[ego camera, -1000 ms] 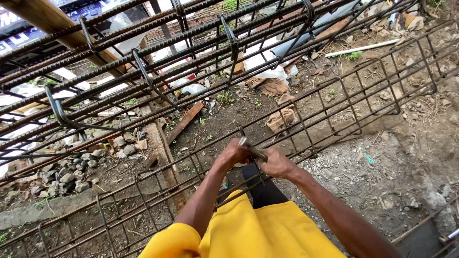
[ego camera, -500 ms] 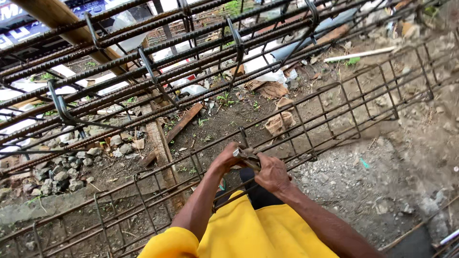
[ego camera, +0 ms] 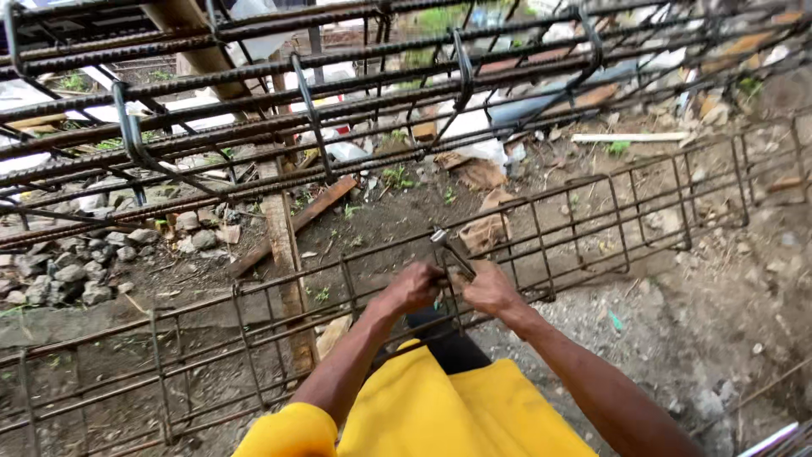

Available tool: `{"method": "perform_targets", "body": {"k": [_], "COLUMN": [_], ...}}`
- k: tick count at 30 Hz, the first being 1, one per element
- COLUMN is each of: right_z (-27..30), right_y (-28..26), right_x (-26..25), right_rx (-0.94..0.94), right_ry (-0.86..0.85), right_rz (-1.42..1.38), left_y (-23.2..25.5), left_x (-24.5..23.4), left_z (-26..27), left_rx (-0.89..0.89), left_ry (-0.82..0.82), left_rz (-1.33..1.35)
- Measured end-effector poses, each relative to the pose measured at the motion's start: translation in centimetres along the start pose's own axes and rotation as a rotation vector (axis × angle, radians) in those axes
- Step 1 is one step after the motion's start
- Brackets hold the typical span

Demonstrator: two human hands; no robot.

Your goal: The person uses pliers to twist wire ties around the intersections of a rebar grid. They repeatedly grab wire, wrap it around the steel bars, and twist it tight to secure the structure.

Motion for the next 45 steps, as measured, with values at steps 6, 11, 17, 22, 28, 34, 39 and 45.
{"method": "perform_targets", "body": {"k": [6,11,17,22,28,34,39,45], "right_z": [-0.1,-3.3,-3.0,2.4,-3.6,0.9,5.4,9.3], "right_y": [0.1,-0.7,3.8,1.1,3.7,-3.6,1.7,2.0], "right_x": [-3.8,-3.3,2.6,0.9,0.6,1.6,2.7,-2.4], "right_rx": [0.342,0.368,0.169,0.34,0.288,0.064,0.085,0.553], "right_ry": [-0.364,-0.356,-0.268,-0.227,-0.134,-0.098,-0.114,-0.465], "right_rz": [-0.45,-0.244,0.146,0.115,0.533,0.286,-0.247,-0.326], "left_y": [1.0,-0.2,-4.5,-2.0,-0.3,-1.7,-0.5,1.1], "left_x": [-1.2,0.5,2.7,1.3,0.5,1.7,0.6,1.8], "left_z": [1.0,1.0,1.8,1.4,1.7,0.9,1.8,2.0], "left_rx": [-0.032,-0.135,0.118,-0.109,-0.044,0.059,0.085,-0.086], "left_ry": [-0.029,-0.058,0.069,-0.068,-0.054,-0.001,0.041,0.001], "left_rz": [0.031,0.033,-0.05,-0.05,-0.105,-0.11,-0.228,-0.357]}}
Point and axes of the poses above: each hand's wrist, its own z-axis away from the middle knuckle, its own x-axis out of the palm, y = z × x, the point moved 3 cm from there along -z, towards the middle knuckle, and after that the axes turned 13 degrees about x, right-handed, at the moved point
